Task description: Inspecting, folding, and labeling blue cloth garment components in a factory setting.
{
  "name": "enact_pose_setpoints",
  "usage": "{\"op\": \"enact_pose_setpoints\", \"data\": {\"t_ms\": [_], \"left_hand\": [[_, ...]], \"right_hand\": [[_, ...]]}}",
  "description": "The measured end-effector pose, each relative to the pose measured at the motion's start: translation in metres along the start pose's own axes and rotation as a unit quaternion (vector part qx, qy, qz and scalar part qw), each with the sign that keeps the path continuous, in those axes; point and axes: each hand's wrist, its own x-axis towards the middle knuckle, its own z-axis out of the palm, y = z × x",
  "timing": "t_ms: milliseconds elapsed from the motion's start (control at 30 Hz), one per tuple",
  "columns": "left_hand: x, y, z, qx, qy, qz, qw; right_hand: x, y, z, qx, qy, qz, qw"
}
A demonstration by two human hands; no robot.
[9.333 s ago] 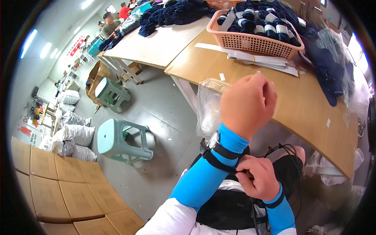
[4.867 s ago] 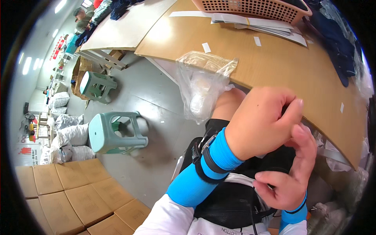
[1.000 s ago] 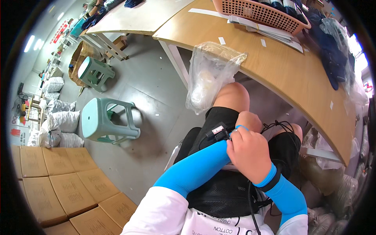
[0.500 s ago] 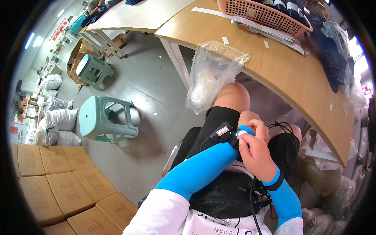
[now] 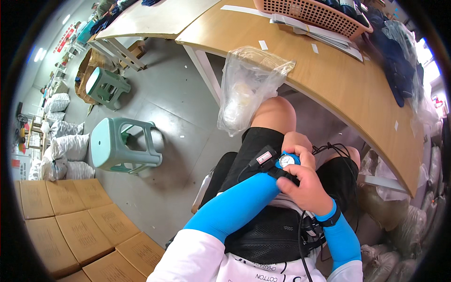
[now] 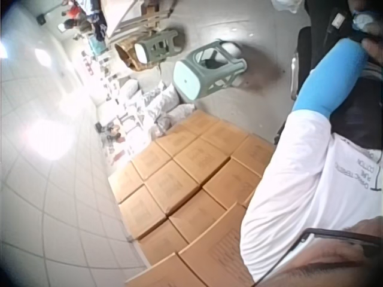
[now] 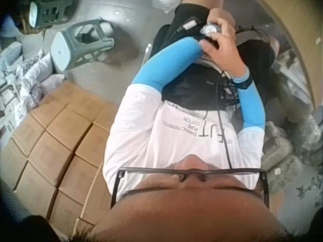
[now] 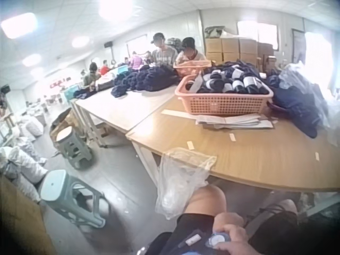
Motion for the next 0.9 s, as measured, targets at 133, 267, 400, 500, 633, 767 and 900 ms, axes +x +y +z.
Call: {"op": "enact_pose_setpoints", "data": {"t_ms": [133, 267, 400, 500, 633, 767, 900], "left_hand": [[0.006, -0.004, -0.029, 0.332, -0.335, 0.028, 0.881], [0.018, -0.015, -0.047, 0.287, -0.422, -0.023, 0.860], [0.009, 0.071, 0.015, 0.474, -0.319, 0.205, 0.795], [-0.015, 0.067, 0.088, 0.690, -0.391, -0.164, 0.587], [-0.002, 0.021, 0.145, 0.807, -0.361, -0.323, 0.339], [0.040, 0.053, 0.121, 0.850, -0.214, -0.441, 0.195], [-0.001, -0.003, 0.093, 0.950, -0.037, -0.184, 0.248]], "right_hand": [[0.010, -0.016, 0.015, -0.066, -0.009, -0.045, 0.997], [0.012, -0.011, 0.013, -0.109, 0.019, -0.106, 0.988], [0.014, -0.024, 0.012, -0.134, 0.042, -0.137, 0.981], [0.010, -0.019, -0.003, -0.134, 0.045, -0.128, 0.982], [0.026, -0.056, 0.010, -0.104, -0.042, -0.172, 0.979], [0.017, -0.034, -0.020, -0.097, -0.002, -0.159, 0.982], [0.022, -0.041, -0.013, -0.048, 0.015, -0.189, 0.981]]}}
